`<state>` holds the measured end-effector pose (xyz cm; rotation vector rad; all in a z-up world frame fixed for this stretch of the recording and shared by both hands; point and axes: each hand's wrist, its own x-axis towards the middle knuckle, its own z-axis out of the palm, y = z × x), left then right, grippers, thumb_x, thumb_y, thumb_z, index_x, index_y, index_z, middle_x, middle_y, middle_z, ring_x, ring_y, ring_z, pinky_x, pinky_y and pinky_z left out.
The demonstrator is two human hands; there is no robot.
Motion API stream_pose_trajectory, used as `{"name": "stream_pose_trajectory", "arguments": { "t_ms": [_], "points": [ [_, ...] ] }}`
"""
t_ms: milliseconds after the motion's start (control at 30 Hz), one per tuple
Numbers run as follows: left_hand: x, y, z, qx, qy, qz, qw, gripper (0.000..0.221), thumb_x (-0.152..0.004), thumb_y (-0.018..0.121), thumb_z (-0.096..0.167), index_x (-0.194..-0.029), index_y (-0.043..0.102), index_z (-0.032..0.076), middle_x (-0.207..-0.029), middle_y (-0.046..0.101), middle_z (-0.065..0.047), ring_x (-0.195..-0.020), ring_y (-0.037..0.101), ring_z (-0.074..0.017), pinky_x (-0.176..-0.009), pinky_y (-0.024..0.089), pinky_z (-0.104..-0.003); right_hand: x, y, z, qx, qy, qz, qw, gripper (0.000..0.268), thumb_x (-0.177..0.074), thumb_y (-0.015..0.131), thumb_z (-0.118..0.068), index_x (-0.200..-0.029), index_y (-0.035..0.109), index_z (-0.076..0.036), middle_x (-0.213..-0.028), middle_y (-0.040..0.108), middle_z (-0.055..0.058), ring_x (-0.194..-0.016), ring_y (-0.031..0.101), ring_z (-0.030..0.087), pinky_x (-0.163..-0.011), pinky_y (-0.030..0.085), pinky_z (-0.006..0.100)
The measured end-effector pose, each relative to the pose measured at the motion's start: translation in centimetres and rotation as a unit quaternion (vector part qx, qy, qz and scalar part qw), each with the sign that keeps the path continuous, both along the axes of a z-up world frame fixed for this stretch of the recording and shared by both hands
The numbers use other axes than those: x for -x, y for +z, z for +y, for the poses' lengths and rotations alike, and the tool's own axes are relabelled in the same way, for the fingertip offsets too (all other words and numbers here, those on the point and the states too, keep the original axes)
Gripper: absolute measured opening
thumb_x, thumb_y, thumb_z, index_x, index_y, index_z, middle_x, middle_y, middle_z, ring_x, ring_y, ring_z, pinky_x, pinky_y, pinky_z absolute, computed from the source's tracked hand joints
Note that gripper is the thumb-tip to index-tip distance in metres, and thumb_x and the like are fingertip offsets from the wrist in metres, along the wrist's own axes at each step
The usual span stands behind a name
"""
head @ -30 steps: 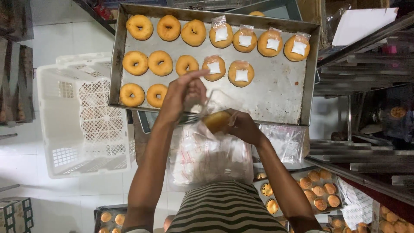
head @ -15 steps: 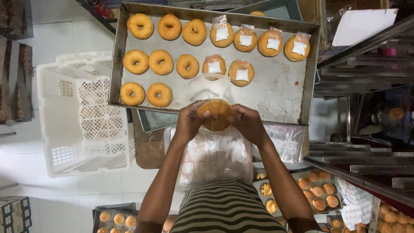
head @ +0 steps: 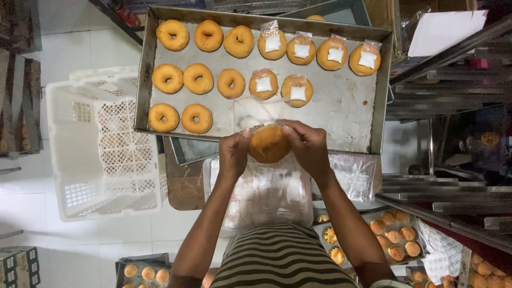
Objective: The person picks up donuts from a large metal tray by hand and places each one into an individual clear plastic bag.
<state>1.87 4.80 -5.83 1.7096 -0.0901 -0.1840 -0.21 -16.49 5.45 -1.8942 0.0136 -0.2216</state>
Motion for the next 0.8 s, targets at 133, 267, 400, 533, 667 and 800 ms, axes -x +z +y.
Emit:
{"name": "stream_pose_trajectory", "arguments": {
  "t_ms": [133, 267, 400, 533, 667, 800],
  "points": [
    [-1.3, 8.7, -0.2, 0.096, -0.039, 0.02, 0.994, 0.052, -0.106, 0.054, 0.043, -0.119, 0.07, -0.005, -0.097, 0.068, -0.007, -0.088, 0.061, -0.0119, -0.069, 0.054, -0.028, 0.0, -0.3, -0.1, -0.004, -0.015, 0.034, 0.999, 0.027, -0.105, 0.057, -0.017, -0.113, 0.076, 0.001, -0.094, 0.08, 0.008, -0.084, 0.076, 0.012, -0.077, 0.061, 0.028],
    [-1.5, 8.9, 0.6, 0.129, -0.107, -0.013, 0.986, 0.063, -0.109, 0.043, 0.049, -0.136, 0.064, -0.004, -0.123, 0.075, -0.016, -0.112, 0.071, -0.021, -0.096, 0.056, -0.034, 0.5, -1.5, -0.6, -0.07, 0.041, 0.002, 0.997, 0.032, -0.11, 0.051, -0.017, -0.116, 0.074, 0.004, -0.103, 0.078, 0.009, -0.095, 0.073, 0.014, -0.088, 0.058, 0.029],
    [-1.4, 9.3, 0.1, 0.264, -0.123, 0.028, 0.956, 0.067, -0.114, 0.038, 0.051, -0.148, 0.053, -0.005, -0.142, 0.064, -0.024, -0.133, 0.062, -0.0319, -0.118, 0.047, -0.045, 0.7, -2.4, -0.6, -0.123, 0.004, 0.07, 0.99, 0.036, -0.11, 0.05, -0.02, -0.114, 0.077, 0.004, -0.091, 0.077, 0.006, -0.079, 0.068, 0.011, -0.074, 0.057, 0.027],
    [-0.9, 11.3, -0.8, 0.372, -0.12, 0.1, 0.915, 0.073, -0.109, 0.041, 0.052, -0.157, 0.038, -0.003, -0.156, 0.049, -0.026, -0.147, 0.048, -0.0387, -0.124, 0.04, -0.05, 0.4, -1.8, -0.5, -0.245, -0.013, 0.149, 0.958, 0.036, -0.111, 0.053, -0.02, -0.11, 0.079, 0.004, -0.085, 0.072, 0.006, -0.067, 0.058, 0.009, -0.064, 0.05, 0.027],
    [-0.7, 11.3, -0.6, 0.389, -0.134, 0.115, 0.904, 0.076, -0.107, 0.044, 0.053, -0.16, 0.033, -0.001, -0.162, 0.042, -0.025, -0.152, 0.041, -0.0399, -0.126, 0.034, -0.051, 0.3, 1.7, -0.6, 0.001, -0.111, -0.012, 0.994, 0.019, -0.101, 0.062, -0.013, -0.113, 0.074, -0.005, -0.095, 0.07, 0.008, -0.085, 0.061, 0.019, -0.078, 0.051, 0.036],
    [-0.1, 10.3, -0.3, 0.34, -0.191, 0.127, 0.912, 0.079, -0.108, 0.043, 0.054, -0.162, 0.032, -0.002, -0.165, 0.041, -0.021, -0.155, 0.038, -0.0346, -0.128, 0.026, -0.045, -0.5, 4.1, -0.5, 0.29, -0.031, -0.224, 0.93, 0.017, -0.089, 0.076, -0.008, -0.106, 0.075, -0.012, -0.099, 0.072, 0.004, -0.103, 0.064, 0.022, -0.106, 0.046, 0.049]
  ]
}}
